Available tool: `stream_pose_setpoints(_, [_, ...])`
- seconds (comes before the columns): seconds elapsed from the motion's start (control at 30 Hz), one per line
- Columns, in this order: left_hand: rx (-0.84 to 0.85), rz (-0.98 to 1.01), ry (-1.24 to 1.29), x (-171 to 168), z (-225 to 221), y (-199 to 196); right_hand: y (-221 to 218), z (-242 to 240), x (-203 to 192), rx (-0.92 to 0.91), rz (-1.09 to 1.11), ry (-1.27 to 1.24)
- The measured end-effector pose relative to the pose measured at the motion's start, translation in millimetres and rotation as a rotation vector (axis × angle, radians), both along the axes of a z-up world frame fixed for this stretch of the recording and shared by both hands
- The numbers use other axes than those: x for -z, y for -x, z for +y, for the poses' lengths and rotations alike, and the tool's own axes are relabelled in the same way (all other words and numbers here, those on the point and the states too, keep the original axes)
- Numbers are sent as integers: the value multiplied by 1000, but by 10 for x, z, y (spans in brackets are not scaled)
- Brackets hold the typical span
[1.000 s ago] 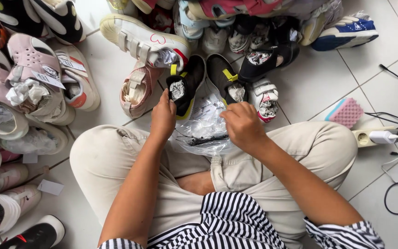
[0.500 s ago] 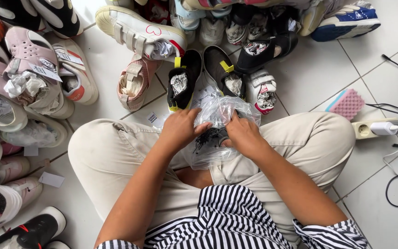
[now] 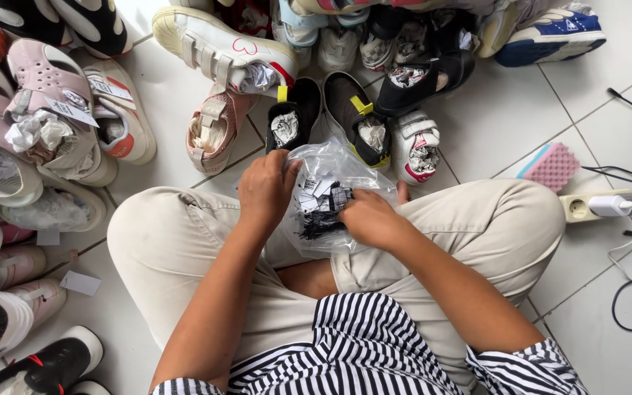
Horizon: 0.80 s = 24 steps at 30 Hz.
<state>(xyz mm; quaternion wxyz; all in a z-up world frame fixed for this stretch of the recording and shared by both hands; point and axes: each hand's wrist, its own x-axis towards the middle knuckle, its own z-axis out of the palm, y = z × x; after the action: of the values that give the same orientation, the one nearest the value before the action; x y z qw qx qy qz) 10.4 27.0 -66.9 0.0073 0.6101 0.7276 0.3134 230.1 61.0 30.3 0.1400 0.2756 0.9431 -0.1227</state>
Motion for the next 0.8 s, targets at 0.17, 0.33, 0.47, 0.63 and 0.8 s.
stream_pose_setpoints(0.17, [61, -73, -75, 15, 8, -29, 259, 106, 111, 268, 101, 38])
stream_pose_setpoints(0.33, [87, -28, -141, 58, 42, -48, 175, 142, 1487, 252, 222, -426])
stream_pose_setpoints(0.47, [110, -13, -151, 73, 54, -24, 251, 174, 1289, 288, 184, -219])
stream_pose_setpoints(0.63, [102, -1, -152, 22, 43, 44, -86, 380, 2878, 349, 249, -205])
stream_pose_setpoints(0.8, [114, 9, -45, -3, 1, 90, -31, 15, 549, 575, 539, 323])
